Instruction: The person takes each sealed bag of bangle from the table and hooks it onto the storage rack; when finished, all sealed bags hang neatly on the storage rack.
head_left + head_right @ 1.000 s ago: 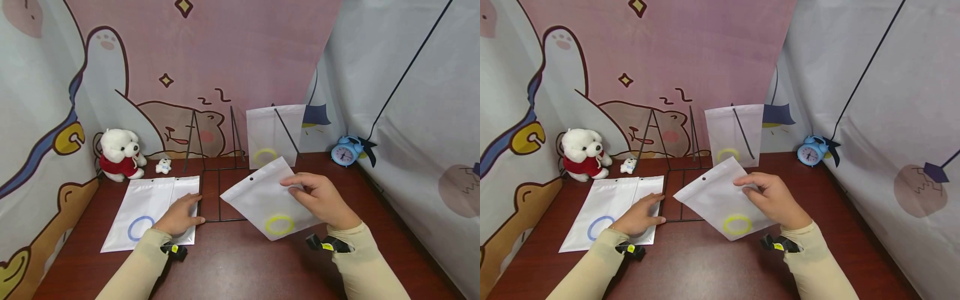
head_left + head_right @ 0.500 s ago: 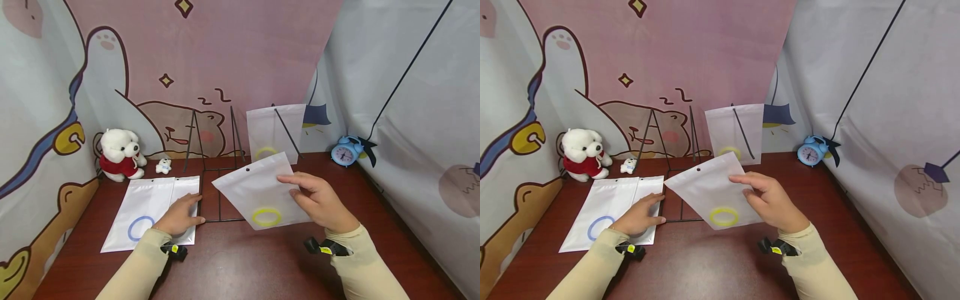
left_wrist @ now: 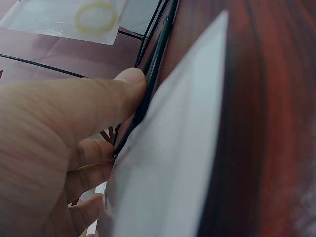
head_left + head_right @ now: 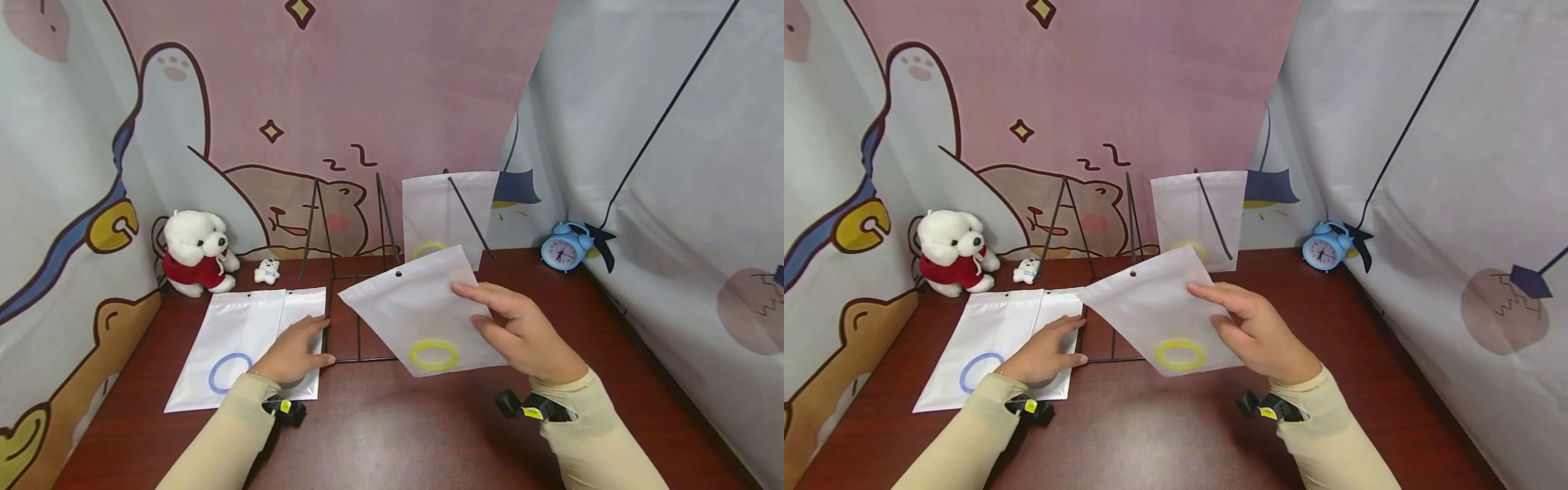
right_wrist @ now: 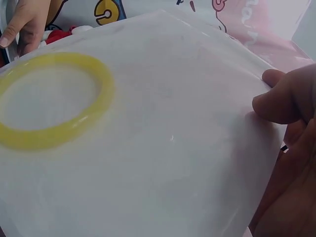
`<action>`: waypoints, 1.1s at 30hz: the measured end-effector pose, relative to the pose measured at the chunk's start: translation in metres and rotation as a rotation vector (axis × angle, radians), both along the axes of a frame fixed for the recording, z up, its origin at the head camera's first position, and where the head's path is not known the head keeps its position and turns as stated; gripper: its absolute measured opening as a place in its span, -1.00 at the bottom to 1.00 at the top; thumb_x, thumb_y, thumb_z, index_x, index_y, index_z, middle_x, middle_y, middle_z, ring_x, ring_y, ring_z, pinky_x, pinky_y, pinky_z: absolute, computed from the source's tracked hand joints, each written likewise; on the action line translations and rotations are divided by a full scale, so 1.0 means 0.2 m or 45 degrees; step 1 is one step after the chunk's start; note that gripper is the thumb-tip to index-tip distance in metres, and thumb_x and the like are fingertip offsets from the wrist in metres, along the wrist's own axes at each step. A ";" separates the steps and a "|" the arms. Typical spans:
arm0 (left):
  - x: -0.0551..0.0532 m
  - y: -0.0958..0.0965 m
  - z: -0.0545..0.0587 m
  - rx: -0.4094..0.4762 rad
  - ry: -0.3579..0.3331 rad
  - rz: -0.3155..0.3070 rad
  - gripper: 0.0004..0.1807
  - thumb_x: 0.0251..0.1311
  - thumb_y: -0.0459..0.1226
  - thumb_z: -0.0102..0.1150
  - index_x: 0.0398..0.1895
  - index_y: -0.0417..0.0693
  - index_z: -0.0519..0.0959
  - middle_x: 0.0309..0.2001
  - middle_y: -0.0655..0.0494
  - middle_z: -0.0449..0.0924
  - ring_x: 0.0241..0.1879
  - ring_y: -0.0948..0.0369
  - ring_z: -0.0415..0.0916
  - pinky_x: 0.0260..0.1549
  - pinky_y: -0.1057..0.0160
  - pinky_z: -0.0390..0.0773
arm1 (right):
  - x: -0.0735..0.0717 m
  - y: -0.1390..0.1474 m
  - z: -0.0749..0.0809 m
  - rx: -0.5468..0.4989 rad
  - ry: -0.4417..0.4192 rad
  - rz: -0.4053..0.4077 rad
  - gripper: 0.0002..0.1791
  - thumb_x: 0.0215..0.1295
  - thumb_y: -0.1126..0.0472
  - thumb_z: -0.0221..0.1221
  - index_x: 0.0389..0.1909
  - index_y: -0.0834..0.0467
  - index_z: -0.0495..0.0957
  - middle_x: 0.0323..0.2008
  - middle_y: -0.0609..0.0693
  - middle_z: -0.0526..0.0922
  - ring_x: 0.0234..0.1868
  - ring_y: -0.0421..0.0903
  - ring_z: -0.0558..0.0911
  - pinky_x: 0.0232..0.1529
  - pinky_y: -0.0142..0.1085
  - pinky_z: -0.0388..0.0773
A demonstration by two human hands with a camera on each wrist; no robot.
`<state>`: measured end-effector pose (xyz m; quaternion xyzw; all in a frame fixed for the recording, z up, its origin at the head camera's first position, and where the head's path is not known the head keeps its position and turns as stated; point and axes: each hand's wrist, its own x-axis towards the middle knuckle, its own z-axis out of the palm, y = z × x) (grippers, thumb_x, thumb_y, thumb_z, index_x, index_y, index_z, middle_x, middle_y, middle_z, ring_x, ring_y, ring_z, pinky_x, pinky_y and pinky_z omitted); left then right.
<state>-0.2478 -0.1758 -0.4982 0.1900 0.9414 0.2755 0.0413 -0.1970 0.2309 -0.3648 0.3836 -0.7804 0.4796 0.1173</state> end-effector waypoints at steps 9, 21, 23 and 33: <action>0.01 0.00 0.01 0.007 -0.016 0.009 -0.17 0.28 -0.09 0.45 0.52 -0.27 0.38 0.55 -0.22 0.32 0.59 -0.30 0.10 0.53 -0.33 0.15 | 0.01 0.00 0.00 0.002 -0.010 0.023 -0.22 0.24 0.71 0.10 0.51 0.28 0.40 0.49 -0.12 0.47 0.38 -0.24 0.53 0.08 -0.48 0.59; 0.00 0.00 0.01 0.008 -0.017 0.009 -0.17 0.28 -0.08 0.44 0.53 -0.27 0.38 0.56 -0.22 0.31 0.60 -0.30 0.09 0.54 -0.33 0.15 | -0.01 -0.02 -0.01 0.040 -0.029 0.020 -0.12 0.21 0.73 0.09 0.58 0.20 0.33 0.52 -0.03 0.43 0.39 -0.25 0.51 0.20 -0.48 0.58; 0.01 0.00 0.01 0.008 -0.015 0.008 -0.17 0.28 -0.08 0.44 0.53 -0.27 0.38 0.56 -0.21 0.31 0.60 -0.30 0.09 0.53 -0.33 0.15 | -0.01 -0.02 -0.01 0.056 -0.025 0.011 -0.11 0.22 0.72 0.10 0.59 0.17 0.32 0.51 0.01 0.44 0.37 -0.25 0.52 0.18 -0.47 0.60; 0.00 0.00 0.01 0.002 -0.011 0.001 -0.17 0.27 -0.08 0.44 0.52 -0.26 0.39 0.55 -0.22 0.32 0.59 -0.30 0.11 0.52 -0.34 0.16 | -0.02 -0.04 -0.03 0.078 0.008 -0.089 -0.19 0.24 0.67 0.18 0.50 0.12 0.46 0.39 0.10 0.56 0.14 -0.20 0.64 -0.08 -0.38 0.74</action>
